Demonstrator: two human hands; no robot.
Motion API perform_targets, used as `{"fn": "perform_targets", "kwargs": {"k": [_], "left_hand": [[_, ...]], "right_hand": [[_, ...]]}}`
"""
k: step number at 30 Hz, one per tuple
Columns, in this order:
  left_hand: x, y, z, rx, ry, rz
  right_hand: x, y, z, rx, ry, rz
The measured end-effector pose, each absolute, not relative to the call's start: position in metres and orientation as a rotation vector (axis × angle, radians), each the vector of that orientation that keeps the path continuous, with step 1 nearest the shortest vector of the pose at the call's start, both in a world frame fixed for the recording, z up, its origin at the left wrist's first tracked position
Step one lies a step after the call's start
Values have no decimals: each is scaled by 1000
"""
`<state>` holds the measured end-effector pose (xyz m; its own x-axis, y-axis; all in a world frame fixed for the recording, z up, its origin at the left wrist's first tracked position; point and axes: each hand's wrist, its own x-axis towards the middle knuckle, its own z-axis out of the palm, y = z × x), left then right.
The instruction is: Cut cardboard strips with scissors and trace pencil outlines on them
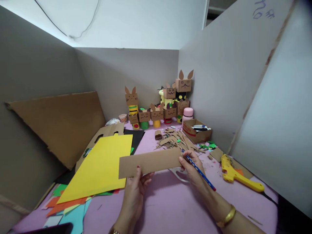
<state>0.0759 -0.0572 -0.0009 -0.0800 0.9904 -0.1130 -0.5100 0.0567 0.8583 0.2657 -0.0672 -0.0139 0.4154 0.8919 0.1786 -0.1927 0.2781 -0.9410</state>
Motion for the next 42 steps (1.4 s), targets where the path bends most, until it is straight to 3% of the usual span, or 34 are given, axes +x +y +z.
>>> {"fn": "perform_targets", "kwargs": {"k": [10, 31, 42], "left_hand": [[86, -70, -7, 757, 933, 1218], [88, -71, -11, 826, 940, 1259], [75, -61, 0, 713, 969, 1402]], "right_hand": [[254, -71, -17, -969, -899, 937], [244, -79, -25, -987, -1084, 972], [245, -88, -18, -1184, -1567, 650]]}}
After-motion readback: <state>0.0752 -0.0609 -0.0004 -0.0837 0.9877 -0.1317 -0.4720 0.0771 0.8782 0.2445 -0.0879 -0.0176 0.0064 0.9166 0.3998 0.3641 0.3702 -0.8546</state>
